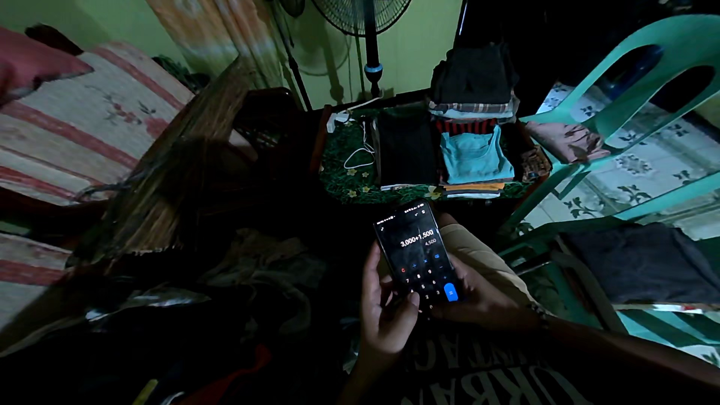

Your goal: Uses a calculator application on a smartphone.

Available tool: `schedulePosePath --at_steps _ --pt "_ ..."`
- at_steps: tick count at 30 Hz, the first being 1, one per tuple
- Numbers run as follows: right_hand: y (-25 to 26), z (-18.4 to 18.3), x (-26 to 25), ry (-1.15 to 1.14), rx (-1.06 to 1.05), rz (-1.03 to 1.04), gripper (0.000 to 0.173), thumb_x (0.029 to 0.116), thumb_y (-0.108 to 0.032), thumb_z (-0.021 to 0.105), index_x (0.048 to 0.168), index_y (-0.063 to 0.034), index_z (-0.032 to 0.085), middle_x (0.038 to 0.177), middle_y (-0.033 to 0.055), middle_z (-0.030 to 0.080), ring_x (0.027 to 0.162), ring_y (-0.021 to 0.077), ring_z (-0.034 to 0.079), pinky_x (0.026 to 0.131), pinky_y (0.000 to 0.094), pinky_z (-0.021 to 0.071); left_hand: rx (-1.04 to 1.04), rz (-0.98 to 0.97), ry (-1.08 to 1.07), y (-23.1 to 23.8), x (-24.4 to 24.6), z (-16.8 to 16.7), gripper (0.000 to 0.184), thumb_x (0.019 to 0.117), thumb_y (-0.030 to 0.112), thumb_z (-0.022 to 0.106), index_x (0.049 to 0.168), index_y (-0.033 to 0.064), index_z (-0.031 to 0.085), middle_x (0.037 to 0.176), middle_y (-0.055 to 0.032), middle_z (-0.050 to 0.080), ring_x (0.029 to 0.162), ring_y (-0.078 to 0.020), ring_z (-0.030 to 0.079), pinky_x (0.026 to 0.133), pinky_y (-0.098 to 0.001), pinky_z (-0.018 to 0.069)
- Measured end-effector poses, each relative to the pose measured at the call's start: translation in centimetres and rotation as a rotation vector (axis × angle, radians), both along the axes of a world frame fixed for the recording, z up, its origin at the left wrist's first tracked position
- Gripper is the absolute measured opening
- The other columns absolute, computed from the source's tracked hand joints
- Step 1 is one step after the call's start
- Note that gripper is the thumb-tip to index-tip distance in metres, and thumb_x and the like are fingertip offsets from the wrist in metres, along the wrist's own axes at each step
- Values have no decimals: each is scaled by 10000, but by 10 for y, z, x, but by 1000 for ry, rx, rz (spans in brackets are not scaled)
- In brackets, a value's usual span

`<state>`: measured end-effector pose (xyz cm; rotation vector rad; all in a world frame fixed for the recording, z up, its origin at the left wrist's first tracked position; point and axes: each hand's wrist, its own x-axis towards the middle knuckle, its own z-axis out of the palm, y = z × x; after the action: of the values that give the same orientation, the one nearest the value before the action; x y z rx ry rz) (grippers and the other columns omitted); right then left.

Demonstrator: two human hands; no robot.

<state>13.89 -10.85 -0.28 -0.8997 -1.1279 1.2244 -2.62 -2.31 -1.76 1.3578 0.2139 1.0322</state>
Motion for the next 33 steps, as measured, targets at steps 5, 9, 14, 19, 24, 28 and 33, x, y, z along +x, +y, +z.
schedulePosePath --at_steps 5,9,14,19,24,28,33 --pt "-1 -7 0 192 -3 36 584 863 73 584 1399 -49 384 1221 11 667 1105 121 665 962 329 570 -8 -11 4 1 0 -1 875 916 77 613 1546 -120 39 1284 -152 632 1058 -149 695 904 -321 603" --pt "-1 -4 3 261 -75 17 538 859 -43 593 1363 -113 417 1167 -64 680 1064 58 664 927 263 569 -14 -24 3 0 0 -1 892 913 81 620 1542 -123 22 1275 -138 648 1064 -140 699 913 -319 602" --pt "-2 -4 0 348 -92 -2 462 948 -198 593 1379 -125 442 1182 -27 683 1098 101 659 966 311 556 -11 -23 12 1 0 -2 891 906 79 620 1551 -110 36 1280 -147 641 1062 -150 697 910 -321 601" --pt "-1 -3 -3 285 -111 -72 385 986 -107 450 1371 -89 453 1162 -10 683 1081 102 664 957 313 562 7 -15 25 1 -1 -3 892 908 86 622 1554 -114 40 1264 -134 649 1062 -140 693 913 -318 600" --pt "-2 -5 1 255 -60 -5 513 884 -55 614 1361 -112 432 1168 -53 690 1068 77 672 934 287 574 1 -55 -18 2 0 -4 933 904 110 644 1551 -108 7 1273 -121 659 1086 -141 692 938 -328 593" --pt "-3 -9 1 286 -25 10 573 864 -15 640 1382 -100 410 1196 -21 688 1090 114 675 946 329 577 -9 -142 -40 6 -1 -6 982 891 107 676 1571 -61 -13 1298 -128 649 1106 -168 688 944 -352 594" --pt "-4 -8 1 278 -15 5 572 857 14 623 1379 -89 412 1198 -16 687 1093 112 673 955 323 573 21 -110 55 5 0 0 1000 794 -128 610 1563 -92 -27 1311 -200 626 1113 -223 690 928 -374 605"
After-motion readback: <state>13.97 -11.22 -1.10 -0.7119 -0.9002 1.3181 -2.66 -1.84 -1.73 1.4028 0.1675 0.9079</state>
